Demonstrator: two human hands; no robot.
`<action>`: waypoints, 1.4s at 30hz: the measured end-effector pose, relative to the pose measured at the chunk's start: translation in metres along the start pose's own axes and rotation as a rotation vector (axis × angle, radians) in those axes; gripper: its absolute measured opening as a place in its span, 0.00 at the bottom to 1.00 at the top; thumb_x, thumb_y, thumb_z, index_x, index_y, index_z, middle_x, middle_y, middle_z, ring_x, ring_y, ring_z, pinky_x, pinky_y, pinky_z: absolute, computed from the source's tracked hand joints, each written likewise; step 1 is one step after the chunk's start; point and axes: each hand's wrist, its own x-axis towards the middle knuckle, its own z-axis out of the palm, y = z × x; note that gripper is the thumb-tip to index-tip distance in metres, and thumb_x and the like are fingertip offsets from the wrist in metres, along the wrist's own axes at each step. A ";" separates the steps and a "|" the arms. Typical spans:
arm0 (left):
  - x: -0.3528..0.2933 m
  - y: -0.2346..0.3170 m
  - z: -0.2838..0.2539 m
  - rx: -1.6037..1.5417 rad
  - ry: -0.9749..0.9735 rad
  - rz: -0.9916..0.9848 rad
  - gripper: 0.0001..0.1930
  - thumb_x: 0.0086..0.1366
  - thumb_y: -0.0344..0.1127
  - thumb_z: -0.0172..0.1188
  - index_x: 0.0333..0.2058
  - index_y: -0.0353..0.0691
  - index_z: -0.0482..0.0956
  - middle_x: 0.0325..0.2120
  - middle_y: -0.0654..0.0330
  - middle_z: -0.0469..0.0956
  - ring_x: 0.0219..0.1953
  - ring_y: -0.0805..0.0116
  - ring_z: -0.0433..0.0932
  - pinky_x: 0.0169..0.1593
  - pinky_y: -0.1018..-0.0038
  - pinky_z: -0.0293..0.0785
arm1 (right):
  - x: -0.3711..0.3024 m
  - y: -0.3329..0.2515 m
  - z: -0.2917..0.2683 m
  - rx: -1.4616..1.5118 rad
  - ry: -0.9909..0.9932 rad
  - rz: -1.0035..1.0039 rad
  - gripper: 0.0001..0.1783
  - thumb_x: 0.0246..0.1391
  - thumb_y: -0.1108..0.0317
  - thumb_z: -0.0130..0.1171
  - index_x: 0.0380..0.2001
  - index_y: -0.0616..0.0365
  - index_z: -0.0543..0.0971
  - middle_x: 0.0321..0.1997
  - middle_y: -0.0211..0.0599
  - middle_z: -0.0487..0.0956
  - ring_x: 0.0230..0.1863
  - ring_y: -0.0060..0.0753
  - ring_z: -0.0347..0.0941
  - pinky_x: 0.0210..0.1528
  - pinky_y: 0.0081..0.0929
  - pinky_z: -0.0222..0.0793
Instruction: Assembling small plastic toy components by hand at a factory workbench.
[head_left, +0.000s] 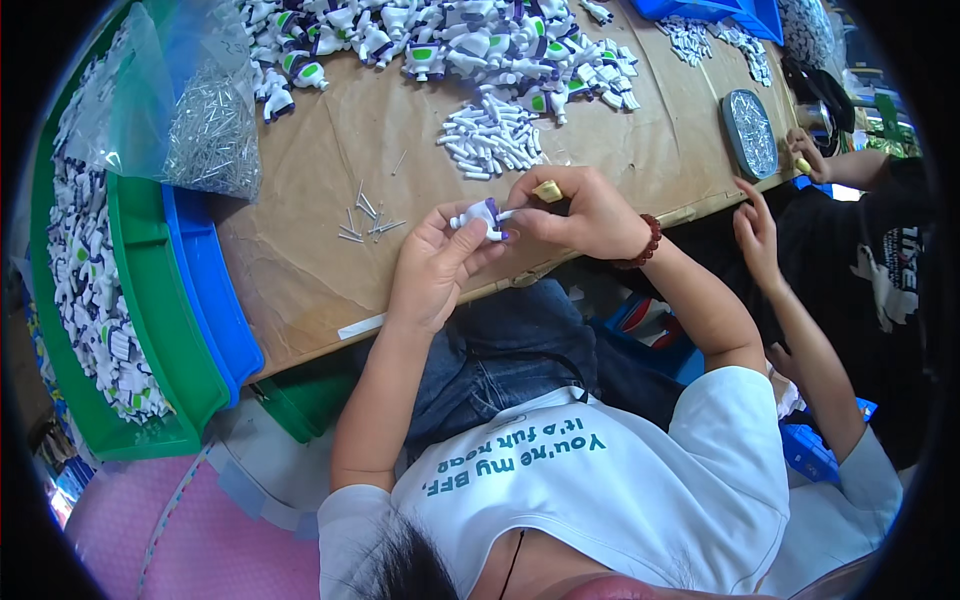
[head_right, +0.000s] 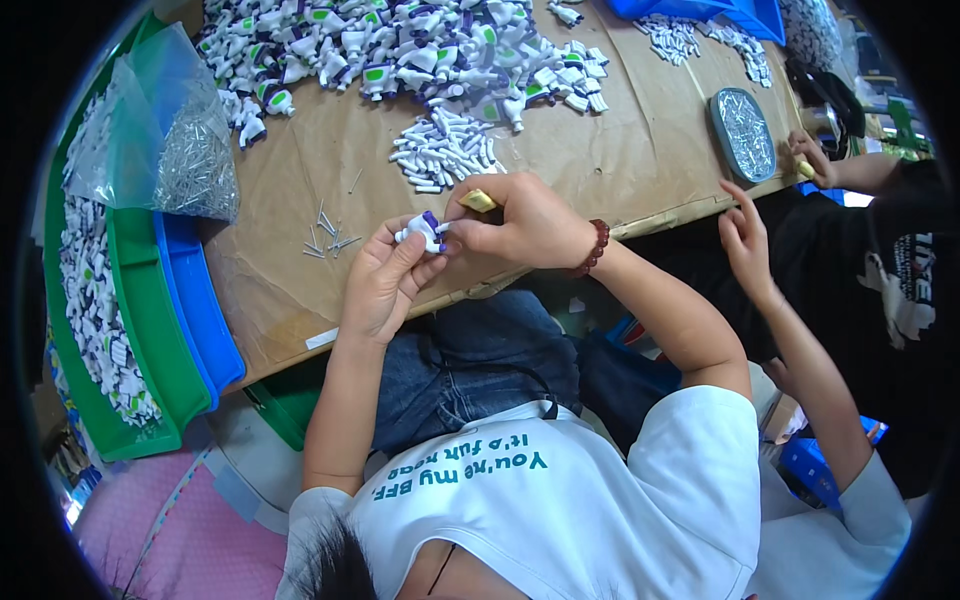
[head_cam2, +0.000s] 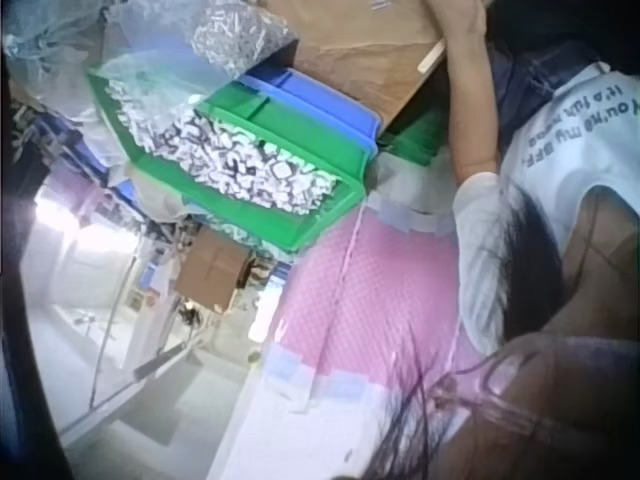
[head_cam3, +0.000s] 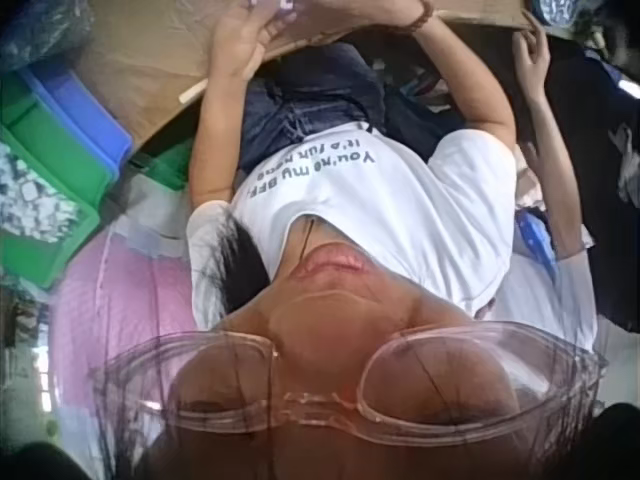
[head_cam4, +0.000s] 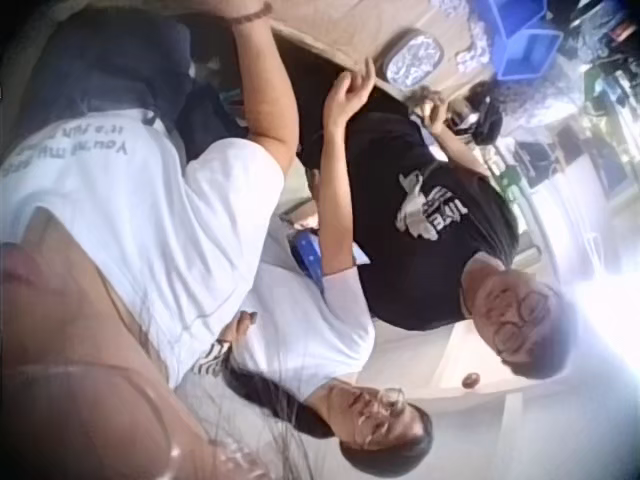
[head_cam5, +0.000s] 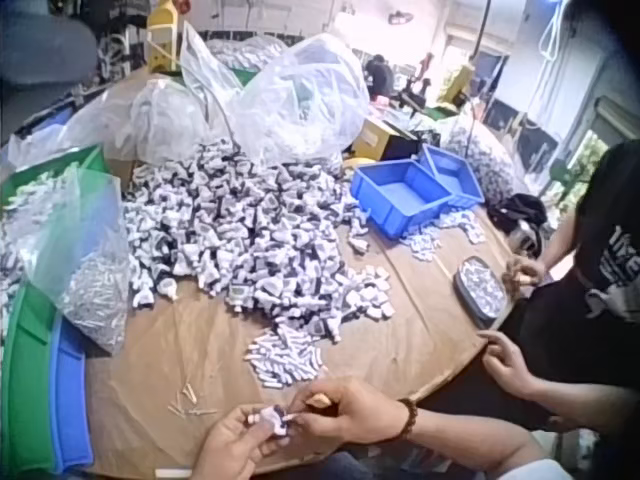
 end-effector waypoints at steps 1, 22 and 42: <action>0.001 -0.002 -0.002 0.002 0.003 0.003 0.10 0.63 0.29 0.55 0.41 0.33 0.69 0.38 0.56 0.74 0.39 0.65 0.77 0.43 0.75 0.76 | 0.000 0.004 0.001 -0.037 -0.013 -0.014 0.08 0.45 0.75 0.59 0.31 0.62 0.76 0.30 0.34 0.77 0.33 0.25 0.73 0.36 0.21 0.68; 0.001 0.000 -0.002 0.011 -0.022 -0.007 0.14 0.62 0.31 0.55 0.44 0.30 0.68 0.38 0.52 0.75 0.40 0.61 0.78 0.41 0.77 0.78 | 0.002 0.013 0.002 -0.345 0.071 -0.393 0.08 0.46 0.79 0.55 0.33 0.63 0.76 0.27 0.43 0.74 0.29 0.44 0.71 0.31 0.32 0.65; 0.002 0.006 -0.002 -0.130 -0.024 -0.100 0.13 0.62 0.31 0.55 0.43 0.30 0.70 0.38 0.54 0.76 0.41 0.62 0.78 0.43 0.79 0.78 | -0.004 0.009 0.002 -0.515 0.089 -0.508 0.17 0.38 0.81 0.54 0.37 0.62 0.75 0.29 0.41 0.71 0.29 0.43 0.71 0.28 0.32 0.67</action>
